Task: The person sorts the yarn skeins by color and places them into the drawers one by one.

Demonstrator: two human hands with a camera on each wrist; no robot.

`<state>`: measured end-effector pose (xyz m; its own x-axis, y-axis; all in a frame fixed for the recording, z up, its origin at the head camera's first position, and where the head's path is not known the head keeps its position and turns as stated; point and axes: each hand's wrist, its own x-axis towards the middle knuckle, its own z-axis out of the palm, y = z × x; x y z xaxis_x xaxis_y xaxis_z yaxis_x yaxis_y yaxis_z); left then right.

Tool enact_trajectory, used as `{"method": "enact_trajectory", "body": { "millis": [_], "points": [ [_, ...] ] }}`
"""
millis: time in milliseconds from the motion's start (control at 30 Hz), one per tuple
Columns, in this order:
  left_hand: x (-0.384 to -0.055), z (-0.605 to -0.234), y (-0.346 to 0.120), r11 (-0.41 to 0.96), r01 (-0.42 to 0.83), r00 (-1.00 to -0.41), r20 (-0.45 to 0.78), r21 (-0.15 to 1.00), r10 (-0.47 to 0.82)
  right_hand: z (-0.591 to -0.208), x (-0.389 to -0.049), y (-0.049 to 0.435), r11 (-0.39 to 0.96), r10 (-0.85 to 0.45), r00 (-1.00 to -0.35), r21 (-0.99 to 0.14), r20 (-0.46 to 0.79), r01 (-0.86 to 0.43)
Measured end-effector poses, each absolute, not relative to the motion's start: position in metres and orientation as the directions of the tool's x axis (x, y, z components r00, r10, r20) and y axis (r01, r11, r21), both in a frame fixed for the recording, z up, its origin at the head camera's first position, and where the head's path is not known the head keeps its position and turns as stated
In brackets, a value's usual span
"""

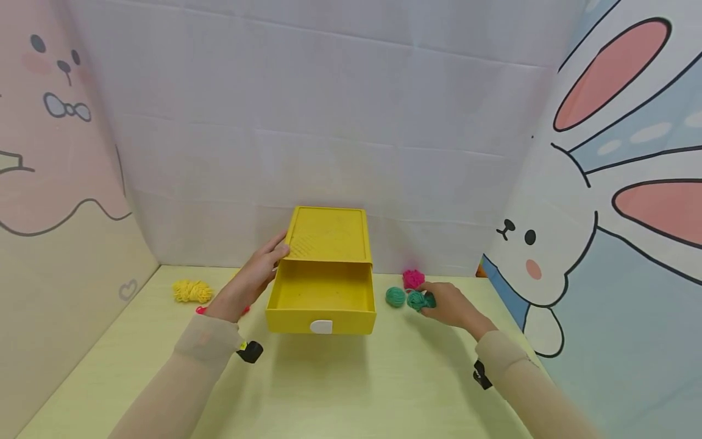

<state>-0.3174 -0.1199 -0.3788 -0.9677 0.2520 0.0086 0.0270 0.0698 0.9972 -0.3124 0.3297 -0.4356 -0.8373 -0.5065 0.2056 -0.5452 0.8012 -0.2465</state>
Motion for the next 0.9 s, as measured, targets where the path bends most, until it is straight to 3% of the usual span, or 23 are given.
{"method": "enact_trajectory", "body": {
  "millis": [233,467,900],
  "points": [
    [-0.317,-0.379,-0.119,0.065,0.037,-0.967,0.019,0.997,0.253,-0.364,-0.297,0.286,0.753,-0.537,-0.794,-0.263,0.285,-0.603],
    [-0.318,-0.378,-0.119,0.072,0.032,-0.965,0.012,0.997,0.262,-0.31,-0.28,0.236,0.74,-0.53,-0.791,-0.289,0.307,-0.608],
    [-0.317,-0.379,-0.121,0.074,0.018,-0.964,-0.002,0.997,0.267,-0.288,-0.268,0.163,0.72,-0.619,-0.736,-0.176,0.273,-0.671]
  ]
}}
